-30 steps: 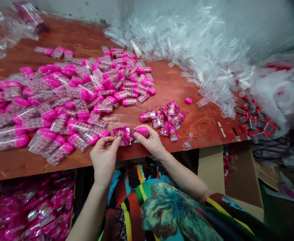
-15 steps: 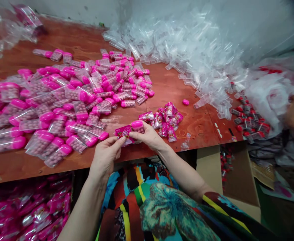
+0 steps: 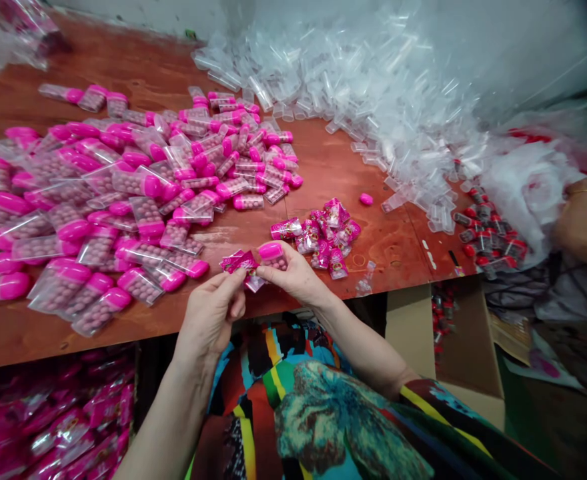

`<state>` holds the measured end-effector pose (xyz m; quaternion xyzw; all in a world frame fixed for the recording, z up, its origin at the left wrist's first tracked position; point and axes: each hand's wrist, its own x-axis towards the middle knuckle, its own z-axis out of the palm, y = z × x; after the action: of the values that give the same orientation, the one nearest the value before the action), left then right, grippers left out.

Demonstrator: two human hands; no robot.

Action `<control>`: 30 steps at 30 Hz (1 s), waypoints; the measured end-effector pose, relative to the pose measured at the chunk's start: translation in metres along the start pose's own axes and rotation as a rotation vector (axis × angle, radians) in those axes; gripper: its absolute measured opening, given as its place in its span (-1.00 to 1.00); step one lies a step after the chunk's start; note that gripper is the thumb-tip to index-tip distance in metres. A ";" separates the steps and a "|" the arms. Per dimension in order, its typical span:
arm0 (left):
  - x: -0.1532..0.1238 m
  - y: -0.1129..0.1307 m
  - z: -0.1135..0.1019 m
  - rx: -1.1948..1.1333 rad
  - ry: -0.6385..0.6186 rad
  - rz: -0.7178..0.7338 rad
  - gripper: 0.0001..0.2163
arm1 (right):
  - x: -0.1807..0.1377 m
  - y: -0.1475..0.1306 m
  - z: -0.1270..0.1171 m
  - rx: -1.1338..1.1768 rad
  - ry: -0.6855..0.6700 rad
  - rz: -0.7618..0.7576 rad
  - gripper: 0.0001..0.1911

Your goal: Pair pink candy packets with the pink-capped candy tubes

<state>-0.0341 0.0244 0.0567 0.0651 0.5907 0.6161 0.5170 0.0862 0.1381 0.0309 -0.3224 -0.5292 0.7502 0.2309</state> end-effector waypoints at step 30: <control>0.001 0.002 0.000 -0.243 0.140 0.011 -0.69 | -0.032 0.021 -0.003 0.057 -0.014 0.024 -0.30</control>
<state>-0.0352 0.0254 0.0576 -0.0379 0.5457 0.6892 0.4752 0.1105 0.1112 0.0182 -0.3170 -0.5054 0.7697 0.2272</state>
